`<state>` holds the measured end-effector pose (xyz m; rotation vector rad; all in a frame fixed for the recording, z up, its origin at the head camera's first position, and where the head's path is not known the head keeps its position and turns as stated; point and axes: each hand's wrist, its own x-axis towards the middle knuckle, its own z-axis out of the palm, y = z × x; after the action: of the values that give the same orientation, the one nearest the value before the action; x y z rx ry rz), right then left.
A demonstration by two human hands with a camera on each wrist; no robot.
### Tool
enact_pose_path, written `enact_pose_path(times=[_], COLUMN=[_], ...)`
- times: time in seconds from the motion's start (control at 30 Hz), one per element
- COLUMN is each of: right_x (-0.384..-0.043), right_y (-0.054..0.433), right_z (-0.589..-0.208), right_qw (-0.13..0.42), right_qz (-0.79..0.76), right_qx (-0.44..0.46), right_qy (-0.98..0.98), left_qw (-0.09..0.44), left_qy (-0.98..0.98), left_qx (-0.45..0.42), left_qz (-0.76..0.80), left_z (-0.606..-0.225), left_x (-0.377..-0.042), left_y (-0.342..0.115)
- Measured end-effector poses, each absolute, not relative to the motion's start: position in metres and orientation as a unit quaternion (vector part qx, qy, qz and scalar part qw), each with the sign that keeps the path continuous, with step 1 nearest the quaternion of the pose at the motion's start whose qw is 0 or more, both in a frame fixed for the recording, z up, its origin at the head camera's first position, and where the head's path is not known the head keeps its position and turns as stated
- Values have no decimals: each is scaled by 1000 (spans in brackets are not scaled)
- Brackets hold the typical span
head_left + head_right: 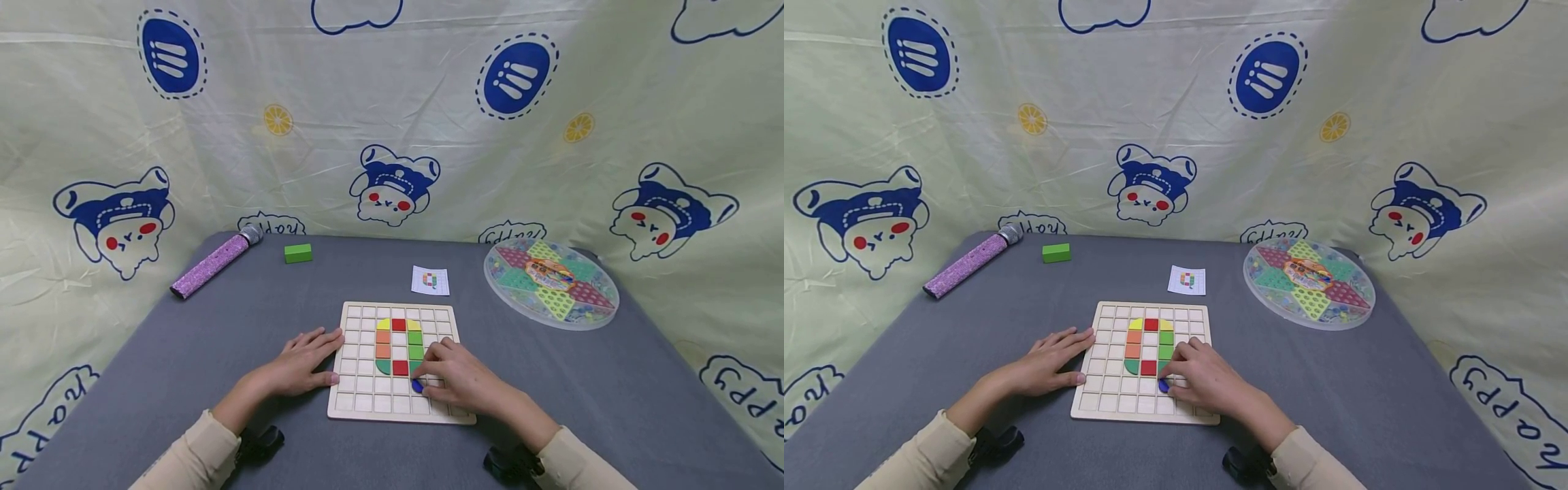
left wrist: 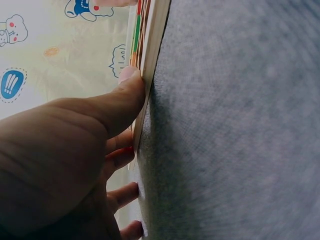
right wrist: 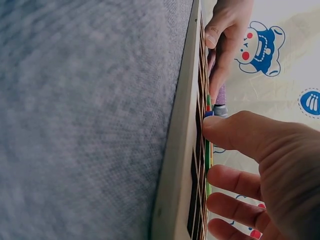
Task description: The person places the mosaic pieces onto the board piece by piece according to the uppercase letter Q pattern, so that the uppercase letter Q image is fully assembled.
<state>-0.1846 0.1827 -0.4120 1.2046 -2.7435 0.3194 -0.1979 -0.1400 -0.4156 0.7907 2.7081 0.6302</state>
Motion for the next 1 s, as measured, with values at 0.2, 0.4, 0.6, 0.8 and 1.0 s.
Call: enact_pose_path(times=[0.2, 0.4, 0.6, 0.8, 1.0], right_x=[-184, -184, -184, -184, -186], right_y=[182, 182, 184, 191, 203], right_z=[-411, -411, -412, -410, -404], right_qw=[67, 65, 75, 97, 107], right_qz=[97, 97, 107, 124, 120], right_qx=[404, 400, 398, 377, 331], right_qy=[-907, -909, -908, -913, -930], left_qw=[112, 112, 120, 126, 116], left_qy=[927, 926, 926, 927, 928], left_qx=[285, 287, 283, 277, 284], left_qz=[217, 217, 217, 217, 211], left_z=[-415, -415, -415, -414, -414], left_x=[-197, -197, -198, -197, -197], left_y=[-141, -140, -140, -141, -142])
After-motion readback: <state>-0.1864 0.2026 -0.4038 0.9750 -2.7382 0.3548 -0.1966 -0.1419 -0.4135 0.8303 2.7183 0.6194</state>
